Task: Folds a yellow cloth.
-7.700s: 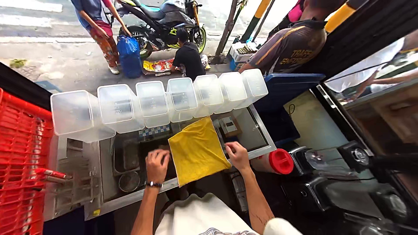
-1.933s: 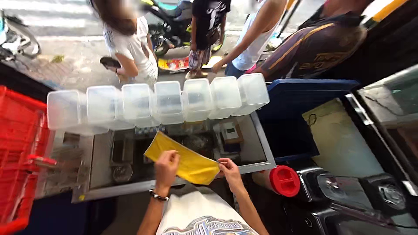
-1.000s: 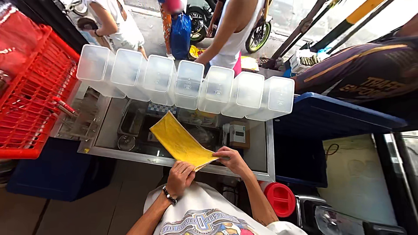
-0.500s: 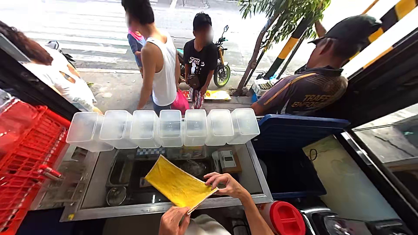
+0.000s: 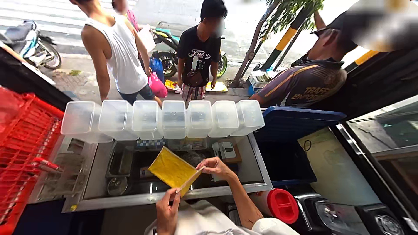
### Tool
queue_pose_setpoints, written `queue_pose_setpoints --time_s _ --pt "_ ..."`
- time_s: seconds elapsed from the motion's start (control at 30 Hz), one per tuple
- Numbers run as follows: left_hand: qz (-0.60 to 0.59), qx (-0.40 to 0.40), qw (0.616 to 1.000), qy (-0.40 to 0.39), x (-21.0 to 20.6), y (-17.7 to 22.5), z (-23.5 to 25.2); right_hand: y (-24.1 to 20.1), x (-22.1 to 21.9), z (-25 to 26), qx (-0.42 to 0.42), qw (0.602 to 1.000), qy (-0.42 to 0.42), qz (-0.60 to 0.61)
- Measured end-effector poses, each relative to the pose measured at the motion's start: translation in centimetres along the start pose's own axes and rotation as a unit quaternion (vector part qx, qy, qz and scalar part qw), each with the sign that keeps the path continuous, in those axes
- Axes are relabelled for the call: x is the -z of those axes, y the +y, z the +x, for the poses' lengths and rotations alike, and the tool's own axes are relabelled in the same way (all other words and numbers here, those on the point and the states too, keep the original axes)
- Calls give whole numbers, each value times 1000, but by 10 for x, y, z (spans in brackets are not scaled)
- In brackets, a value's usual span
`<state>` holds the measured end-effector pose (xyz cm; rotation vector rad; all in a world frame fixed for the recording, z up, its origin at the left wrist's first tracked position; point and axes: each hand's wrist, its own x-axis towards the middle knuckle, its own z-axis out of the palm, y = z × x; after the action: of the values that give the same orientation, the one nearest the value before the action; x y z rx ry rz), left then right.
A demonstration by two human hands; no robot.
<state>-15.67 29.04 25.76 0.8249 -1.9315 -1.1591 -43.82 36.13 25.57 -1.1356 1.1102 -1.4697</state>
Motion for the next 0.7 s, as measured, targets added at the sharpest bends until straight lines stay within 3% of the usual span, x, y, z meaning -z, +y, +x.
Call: queue_pose_setpoints --time_s 0.17,0.3,0.5,0.7 --pt "-96 164 981 41 7 -16 19 4 -22 38 -90 992 55 -71" --pt "-58 241 965 83 12 -40 42 22 -41 86 -181 965 96 -164" --pt "-9 303 944 129 24 -65 74 52 -63 139 -194 937 112 -267" --pt "21 320 939 127 30 -74 90 52 -74 162 -260 872 102 -402"
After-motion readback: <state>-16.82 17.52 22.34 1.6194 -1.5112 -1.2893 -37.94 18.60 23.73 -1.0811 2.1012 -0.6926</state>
